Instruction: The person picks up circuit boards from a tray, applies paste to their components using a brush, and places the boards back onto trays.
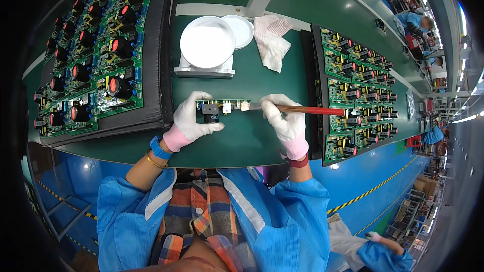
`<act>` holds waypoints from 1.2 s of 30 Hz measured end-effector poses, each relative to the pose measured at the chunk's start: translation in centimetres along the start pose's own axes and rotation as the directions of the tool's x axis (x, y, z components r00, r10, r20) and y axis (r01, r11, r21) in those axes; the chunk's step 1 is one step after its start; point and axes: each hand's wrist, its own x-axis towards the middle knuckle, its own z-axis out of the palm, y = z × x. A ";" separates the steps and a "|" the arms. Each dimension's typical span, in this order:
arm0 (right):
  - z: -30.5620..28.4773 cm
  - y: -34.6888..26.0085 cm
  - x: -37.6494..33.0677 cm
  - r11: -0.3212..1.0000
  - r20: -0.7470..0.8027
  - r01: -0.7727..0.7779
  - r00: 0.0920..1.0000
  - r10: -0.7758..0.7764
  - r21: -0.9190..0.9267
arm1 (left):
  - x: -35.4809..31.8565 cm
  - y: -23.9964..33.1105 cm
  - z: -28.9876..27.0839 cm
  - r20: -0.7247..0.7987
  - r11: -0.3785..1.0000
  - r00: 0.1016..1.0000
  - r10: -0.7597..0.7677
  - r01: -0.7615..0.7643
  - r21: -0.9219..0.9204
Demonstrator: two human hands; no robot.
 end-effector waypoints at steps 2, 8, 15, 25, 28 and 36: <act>0.0 -0.5 -0.4 1.000 -0.024 0.013 1.000 -0.013 -0.018 | 0.0 0.0 0.0 0.002 1.000 1.000 -0.004 0.004 -0.003; 0.5 -0.9 -1.8 0.571 0.146 0.597 0.752 -0.642 -0.564 | 0.2 -0.1 0.0 0.004 1.000 1.000 -0.007 0.007 -0.012; 2.1 -0.9 -2.0 0.275 0.338 0.658 0.646 -0.684 -0.701 | 0.2 0.2 -0.2 0.013 1.000 1.000 -0.015 0.015 -0.014; 2.2 -1.3 -2.5 0.330 0.385 0.669 0.688 -0.616 -0.666 | 0.0 0.0 -0.1 0.016 0.999 1.000 -0.014 0.014 -0.029; 1.8 -1.3 -2.8 0.345 0.385 0.677 0.685 -0.618 -0.650 | 0.2 0.3 0.1 0.014 1.000 1.000 -0.013 0.013 -0.005; -0.5 -2.1 -1.1 0.734 -0.145 0.514 0.767 -0.625 -0.443 | -0.8 1.4 -0.6 0.002 0.977 0.997 -0.080 0.079 -0.198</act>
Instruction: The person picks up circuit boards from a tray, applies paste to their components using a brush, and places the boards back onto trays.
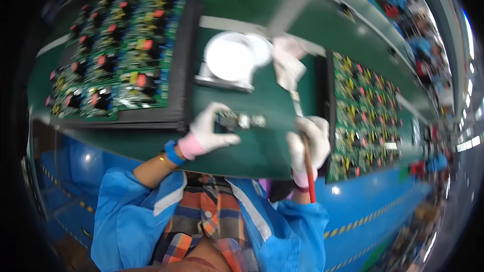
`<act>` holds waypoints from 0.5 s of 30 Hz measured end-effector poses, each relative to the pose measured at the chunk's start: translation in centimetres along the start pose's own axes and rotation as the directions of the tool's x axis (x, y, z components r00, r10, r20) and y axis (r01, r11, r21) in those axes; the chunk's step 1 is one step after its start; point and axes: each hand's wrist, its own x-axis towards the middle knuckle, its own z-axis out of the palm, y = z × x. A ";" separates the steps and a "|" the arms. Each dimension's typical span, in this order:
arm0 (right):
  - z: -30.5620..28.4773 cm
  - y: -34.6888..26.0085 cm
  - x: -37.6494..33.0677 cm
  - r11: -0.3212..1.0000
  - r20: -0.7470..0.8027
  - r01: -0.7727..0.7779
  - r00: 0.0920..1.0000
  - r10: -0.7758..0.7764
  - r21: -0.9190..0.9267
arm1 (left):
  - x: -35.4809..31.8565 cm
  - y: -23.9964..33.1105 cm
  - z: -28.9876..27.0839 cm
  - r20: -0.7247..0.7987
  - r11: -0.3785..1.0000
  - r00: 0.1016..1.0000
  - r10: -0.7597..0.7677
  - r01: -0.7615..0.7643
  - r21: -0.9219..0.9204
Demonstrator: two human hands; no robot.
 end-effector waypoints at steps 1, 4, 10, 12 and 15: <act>0.9 0.6 -0.2 0.993 -0.055 -0.070 0.996 0.075 0.095 | -0.6 1.1 -0.2 -0.016 0.988 0.988 0.151 -0.151 0.016; 3.5 2.3 -1.8 0.882 -0.104 -0.368 0.905 0.412 0.293 | -2.3 5.8 -2.1 0.030 0.945 0.952 0.303 -0.296 -0.141; 7.2 4.1 -2.5 0.829 0.079 -0.497 0.866 0.494 0.258 | -2.2 11.5 -18.2 -0.424 0.879 0.771 0.476 -0.438 0.190; 8.8 4.4 -3.1 0.871 0.111 -0.426 0.905 0.411 0.245 | -2.5 11.1 -25.2 -0.659 0.881 0.648 0.382 -0.470 0.049; 9.6 5.6 -4.0 0.901 0.120 -0.356 0.934 0.336 0.248 | -3.3 8.5 -36.0 -0.801 0.938 0.507 0.318 -0.293 0.187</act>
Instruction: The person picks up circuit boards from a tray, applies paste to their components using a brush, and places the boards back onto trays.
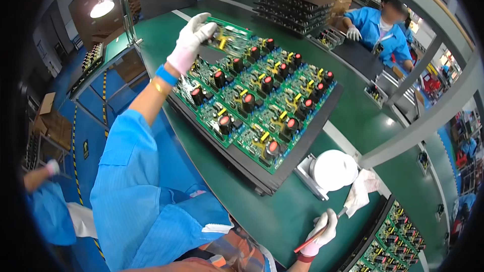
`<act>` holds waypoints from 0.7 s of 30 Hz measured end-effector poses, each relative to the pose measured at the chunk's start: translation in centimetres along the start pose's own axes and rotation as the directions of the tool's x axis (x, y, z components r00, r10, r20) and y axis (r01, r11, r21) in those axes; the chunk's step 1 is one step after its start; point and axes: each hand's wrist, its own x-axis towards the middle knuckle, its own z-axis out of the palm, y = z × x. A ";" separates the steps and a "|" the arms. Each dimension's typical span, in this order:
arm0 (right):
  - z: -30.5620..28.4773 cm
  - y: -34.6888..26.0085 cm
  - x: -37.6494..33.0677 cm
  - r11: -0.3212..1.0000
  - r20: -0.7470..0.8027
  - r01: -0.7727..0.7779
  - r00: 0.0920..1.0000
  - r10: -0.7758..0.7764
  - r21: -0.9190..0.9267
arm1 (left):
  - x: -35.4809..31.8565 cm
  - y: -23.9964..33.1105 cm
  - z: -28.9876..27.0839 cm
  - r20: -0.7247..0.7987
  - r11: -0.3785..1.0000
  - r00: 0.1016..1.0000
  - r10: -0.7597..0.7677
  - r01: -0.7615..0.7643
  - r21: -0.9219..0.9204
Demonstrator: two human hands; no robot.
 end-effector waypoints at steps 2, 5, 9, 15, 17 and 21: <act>-0.3 0.3 0.3 1.000 -0.015 -0.019 1.000 0.019 -0.005 | 3.9 -2.9 -2.8 -0.033 0.992 0.996 -0.080 0.083 0.095; -0.5 0.6 0.5 1.000 -0.039 -0.022 0.999 0.022 -0.009 | 7.1 -7.1 -6.3 -0.005 0.922 0.989 -0.151 0.142 0.360; -0.1 -0.7 0.6 1.000 -0.073 -0.008 0.997 0.007 -0.017 | 7.8 -8.6 -6.0 0.125 0.742 0.944 -0.305 0.154 0.653; 0.0 0.2 0.6 0.993 -0.048 0.025 0.998 -0.030 -0.112 | 8.0 -10.8 -5.5 0.184 0.352 0.826 -0.533 0.018 0.936; 0.2 -0.1 0.5 0.990 -0.051 0.051 0.997 -0.058 -0.131 | 7.8 -11.2 -5.9 0.192 0.357 0.876 -0.443 -0.024 0.934; 0.7 -1.7 0.3 0.989 -0.153 -0.147 0.977 0.147 0.009 | 7.7 -8.9 -4.0 0.220 0.351 0.965 -0.144 -0.158 0.923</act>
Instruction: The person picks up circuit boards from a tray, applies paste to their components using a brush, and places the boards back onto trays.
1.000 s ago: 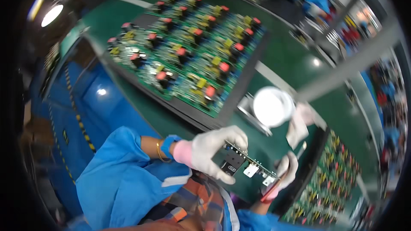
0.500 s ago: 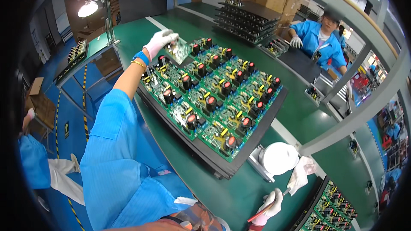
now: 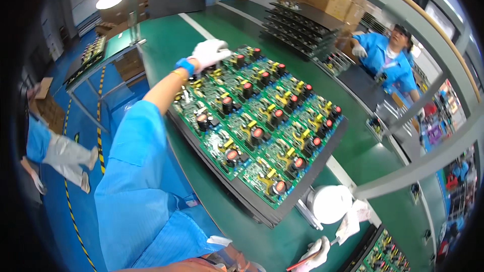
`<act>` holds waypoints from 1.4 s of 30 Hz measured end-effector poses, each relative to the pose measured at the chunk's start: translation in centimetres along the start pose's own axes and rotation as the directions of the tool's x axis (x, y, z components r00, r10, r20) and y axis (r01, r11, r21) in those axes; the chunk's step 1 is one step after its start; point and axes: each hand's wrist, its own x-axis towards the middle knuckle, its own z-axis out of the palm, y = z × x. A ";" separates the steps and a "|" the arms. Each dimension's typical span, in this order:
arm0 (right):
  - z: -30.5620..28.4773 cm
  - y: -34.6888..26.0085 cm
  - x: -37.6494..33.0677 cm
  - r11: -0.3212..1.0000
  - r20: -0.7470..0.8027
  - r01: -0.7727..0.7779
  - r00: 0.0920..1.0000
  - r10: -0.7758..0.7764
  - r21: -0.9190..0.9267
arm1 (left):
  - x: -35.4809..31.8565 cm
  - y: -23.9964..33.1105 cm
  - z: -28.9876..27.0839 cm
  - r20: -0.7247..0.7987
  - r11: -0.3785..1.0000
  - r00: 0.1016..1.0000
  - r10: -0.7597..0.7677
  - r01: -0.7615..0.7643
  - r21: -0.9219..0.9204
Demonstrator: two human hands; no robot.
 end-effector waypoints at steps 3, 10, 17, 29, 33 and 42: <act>-0.4 0.1 -0.3 0.978 0.065 0.135 0.990 -0.126 -0.158 | 3.4 1.9 2.8 -0.065 0.955 0.970 0.236 -0.243 -0.168; 0.1 -2.7 -0.7 0.993 0.068 -0.106 0.992 0.110 -0.051 | 3.9 2.7 5.8 0.118 0.971 0.964 0.237 -0.232 -0.059; 0.1 -2.8 -0.4 0.979 0.066 -0.199 0.978 0.196 0.047 | 1.4 7.0 -1.2 -0.453 0.869 0.881 0.135 -0.325 -0.374; -1.5 -2.4 -1.4 0.996 0.142 0.089 0.986 -0.084 -0.028 | -22.2 26.4 -3.7 -0.259 -0.011 0.717 0.647 -0.331 -0.944; -2.8 -2.4 -0.6 0.870 0.123 0.474 0.879 -0.460 -0.135 | -30.8 31.7 3.2 0.233 -0.137 0.584 0.778 0.518 -0.844; -3.1 -5.0 -2.9 0.979 0.115 -0.116 0.989 0.098 0.166 | -36.7 33.8 11.0 0.692 -0.516 0.527 0.493 0.818 -0.255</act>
